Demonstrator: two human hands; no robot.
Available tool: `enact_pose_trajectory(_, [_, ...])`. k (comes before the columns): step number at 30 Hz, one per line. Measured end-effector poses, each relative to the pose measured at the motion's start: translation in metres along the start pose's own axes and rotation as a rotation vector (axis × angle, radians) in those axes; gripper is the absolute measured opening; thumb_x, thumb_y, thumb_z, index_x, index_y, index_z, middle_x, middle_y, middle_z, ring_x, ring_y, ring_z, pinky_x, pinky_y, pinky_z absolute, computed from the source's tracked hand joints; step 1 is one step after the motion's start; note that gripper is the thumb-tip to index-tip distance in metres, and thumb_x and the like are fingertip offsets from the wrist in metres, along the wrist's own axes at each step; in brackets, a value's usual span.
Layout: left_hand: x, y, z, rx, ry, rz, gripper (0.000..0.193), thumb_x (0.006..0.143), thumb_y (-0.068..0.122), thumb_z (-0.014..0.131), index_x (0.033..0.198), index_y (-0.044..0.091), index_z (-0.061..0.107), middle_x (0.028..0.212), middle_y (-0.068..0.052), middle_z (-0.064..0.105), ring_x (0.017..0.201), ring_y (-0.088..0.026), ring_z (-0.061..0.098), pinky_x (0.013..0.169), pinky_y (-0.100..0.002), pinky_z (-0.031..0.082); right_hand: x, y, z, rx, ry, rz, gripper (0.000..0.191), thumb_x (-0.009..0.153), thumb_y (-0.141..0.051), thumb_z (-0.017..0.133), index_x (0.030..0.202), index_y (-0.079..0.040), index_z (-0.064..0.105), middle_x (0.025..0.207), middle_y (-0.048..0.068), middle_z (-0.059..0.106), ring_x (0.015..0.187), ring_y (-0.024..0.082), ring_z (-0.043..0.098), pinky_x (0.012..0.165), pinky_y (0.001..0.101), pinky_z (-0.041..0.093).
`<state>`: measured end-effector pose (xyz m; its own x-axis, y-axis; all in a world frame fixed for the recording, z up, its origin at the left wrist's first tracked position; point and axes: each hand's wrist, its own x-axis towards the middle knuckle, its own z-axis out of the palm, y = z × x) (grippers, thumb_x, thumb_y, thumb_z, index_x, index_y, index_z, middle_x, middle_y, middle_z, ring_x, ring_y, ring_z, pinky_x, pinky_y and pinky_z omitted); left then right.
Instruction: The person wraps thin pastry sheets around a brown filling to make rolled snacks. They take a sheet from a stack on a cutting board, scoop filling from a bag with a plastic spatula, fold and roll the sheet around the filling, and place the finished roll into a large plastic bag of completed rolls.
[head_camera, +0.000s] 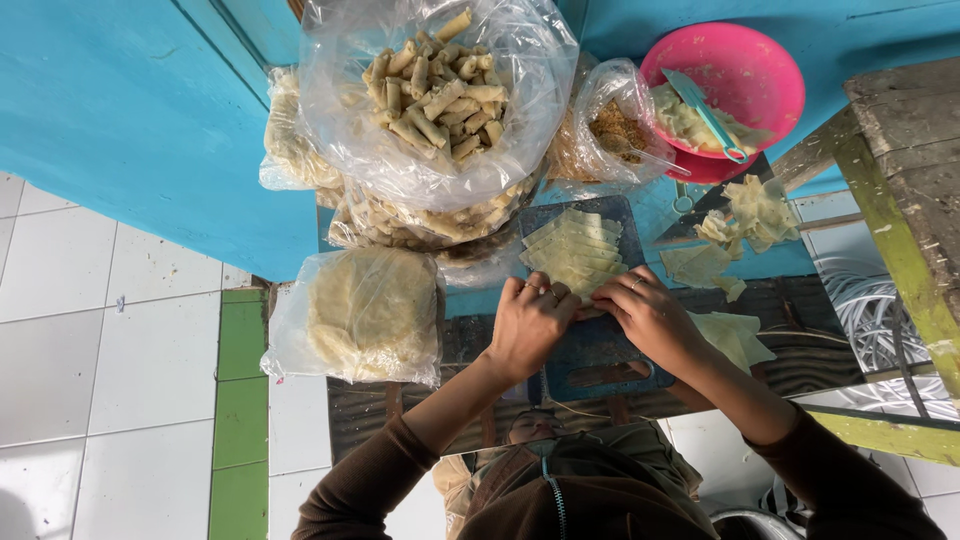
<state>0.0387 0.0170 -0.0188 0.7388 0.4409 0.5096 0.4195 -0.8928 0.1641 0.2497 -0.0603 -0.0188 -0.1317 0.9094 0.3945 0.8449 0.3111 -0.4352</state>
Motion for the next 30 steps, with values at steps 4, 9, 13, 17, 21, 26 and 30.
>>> enact_pose_trajectory(4, [0.015,-0.002,0.007,-0.204,-0.003,-0.262,0.01,0.085,0.027,0.077,0.088,0.017,0.076,0.097,0.0,0.072,0.1,-0.025,0.061,0.085,-0.042,0.041,0.012,0.012,-0.001,0.029,-0.085,0.092,0.013,0.083,-0.006,0.076,0.096,-0.006,0.072,0.096,0.005,0.071,0.092,0.029,0.062,0.085,0.0396,0.052])
enact_pose_trajectory(9, [0.025,-0.008,0.013,-0.402,-0.022,-0.528,0.02,0.075,0.03,0.084,0.078,0.012,0.076,0.092,-0.007,0.072,0.098,-0.032,0.061,0.081,-0.044,0.043,0.023,0.017,-0.009,0.182,-0.156,0.256,0.014,0.08,-0.009,0.08,0.089,-0.005,0.071,0.089,0.008,0.067,0.088,0.028,0.065,0.077,0.0382,0.051])
enact_pose_trajectory(13, [0.019,-0.006,0.014,-0.434,0.015,-0.479,0.019,0.083,0.027,0.08,0.093,0.013,0.072,0.094,-0.002,0.072,0.097,-0.028,0.064,0.086,-0.042,0.044,0.023,0.014,-0.013,0.235,-0.153,0.223,0.013,0.081,-0.007,0.077,0.092,-0.006,0.07,0.091,0.005,0.069,0.085,0.025,0.066,0.079,0.038,0.051])
enact_pose_trajectory(17, [0.009,-0.005,0.008,-0.341,0.0,-0.269,0.012,0.091,0.028,0.077,0.096,0.019,0.072,0.096,0.004,0.074,0.096,-0.023,0.064,0.084,-0.041,0.042,0.021,0.009,-0.015,0.148,-0.101,0.016,0.016,0.078,-0.007,0.077,0.093,-0.008,0.072,0.094,0.004,0.071,0.091,0.027,0.063,0.082,0.0384,0.051])
enact_pose_trajectory(21, [0.007,-0.001,0.0,-0.229,0.033,-0.229,0.012,0.083,0.025,0.077,0.093,0.019,0.074,0.098,0.002,0.072,0.094,-0.026,0.06,0.08,-0.04,0.041,0.017,-0.001,-0.017,0.107,-0.075,0.006,0.017,0.079,-0.009,0.078,0.094,-0.006,0.071,0.095,0.005,0.069,0.093,0.029,0.061,0.084,0.0408,0.051])
enact_pose_trajectory(26, [0.015,-0.003,-0.001,-0.317,0.051,-0.417,0.013,0.085,0.032,0.078,0.089,0.019,0.077,0.09,0.0,0.068,0.094,-0.027,0.059,0.081,-0.042,0.043,0.018,-0.01,-0.016,0.053,0.02,0.032,0.015,0.087,-0.009,0.076,0.102,-0.007,0.071,0.098,0.005,0.068,0.094,0.029,0.06,0.084,0.0406,0.051])
enact_pose_trajectory(30, [0.018,-0.003,0.001,-0.358,0.082,-0.473,0.02,0.082,0.033,0.08,0.086,0.015,0.073,0.091,-0.004,0.067,0.094,-0.03,0.059,0.082,-0.044,0.044,0.018,-0.012,-0.017,0.019,0.021,0.027,0.02,0.085,-0.008,0.076,0.105,-0.007,0.073,0.099,0.007,0.067,0.094,0.03,0.06,0.083,0.0413,0.05])
